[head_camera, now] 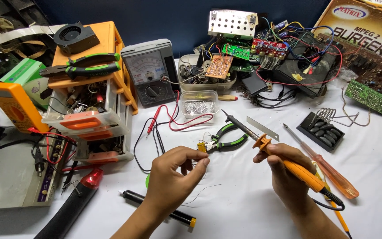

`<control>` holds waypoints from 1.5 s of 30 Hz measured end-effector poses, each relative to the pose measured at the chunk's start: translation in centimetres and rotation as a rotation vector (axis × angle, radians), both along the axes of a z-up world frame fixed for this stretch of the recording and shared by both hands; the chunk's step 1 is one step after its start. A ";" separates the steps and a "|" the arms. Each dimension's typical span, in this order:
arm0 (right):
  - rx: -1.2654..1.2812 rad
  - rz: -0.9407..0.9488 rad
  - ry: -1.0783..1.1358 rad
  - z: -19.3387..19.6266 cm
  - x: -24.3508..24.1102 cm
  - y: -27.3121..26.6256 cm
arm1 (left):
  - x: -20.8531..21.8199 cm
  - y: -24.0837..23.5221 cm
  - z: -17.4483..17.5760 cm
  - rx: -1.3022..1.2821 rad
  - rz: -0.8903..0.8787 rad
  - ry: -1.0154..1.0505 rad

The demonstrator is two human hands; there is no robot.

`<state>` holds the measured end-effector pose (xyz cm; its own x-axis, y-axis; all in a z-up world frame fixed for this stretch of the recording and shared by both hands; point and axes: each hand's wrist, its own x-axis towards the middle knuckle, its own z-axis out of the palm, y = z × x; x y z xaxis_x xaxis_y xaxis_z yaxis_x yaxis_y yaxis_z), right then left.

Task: The person solders wires to a small yellow circuit board using a soldering iron and solder wire. They repeatedly heat the joints and apply solder to secure the connections.

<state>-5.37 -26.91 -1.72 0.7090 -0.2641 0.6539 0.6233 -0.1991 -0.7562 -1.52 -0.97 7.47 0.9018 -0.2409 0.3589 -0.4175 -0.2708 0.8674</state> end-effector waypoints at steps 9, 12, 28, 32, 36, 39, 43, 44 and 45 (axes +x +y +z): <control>0.049 0.078 0.023 2.8 -1.0 2.4 | -0.6 -0.9 -0.5 0.336 0.029 -0.693; -0.083 0.149 -0.009 3.5 -1.0 2.8 | -0.8 -1.4 -0.9 0.379 0.055 -0.766; -0.326 0.231 -0.067 4.8 -0.7 3.9 | -1.7 -2.1 -1.4 0.357 0.026 -0.768; -0.332 0.261 -0.073 5.1 -0.6 4.0 | -1.7 -2.2 -1.7 0.324 0.010 -0.742; -0.320 0.272 -0.078 5.1 -0.6 4.0 | -1.6 -2.2 -2.2 0.260 -0.030 -0.673; -0.270 0.320 -0.059 4.8 -0.6 3.9 | -1.6 -2.1 -1.9 0.240 -0.053 -0.654; -0.223 0.320 -0.027 4.1 -0.8 3.8 | -1.4 -1.9 -2.0 0.221 -0.100 -0.638; -0.186 0.332 -0.019 4.0 -0.8 3.8 | -1.4 -1.9 -2.0 0.220 -0.101 -0.646; -0.149 0.344 -0.011 3.9 -0.8 3.8 | -1.3 -1.8 -1.9 0.219 -0.103 -0.654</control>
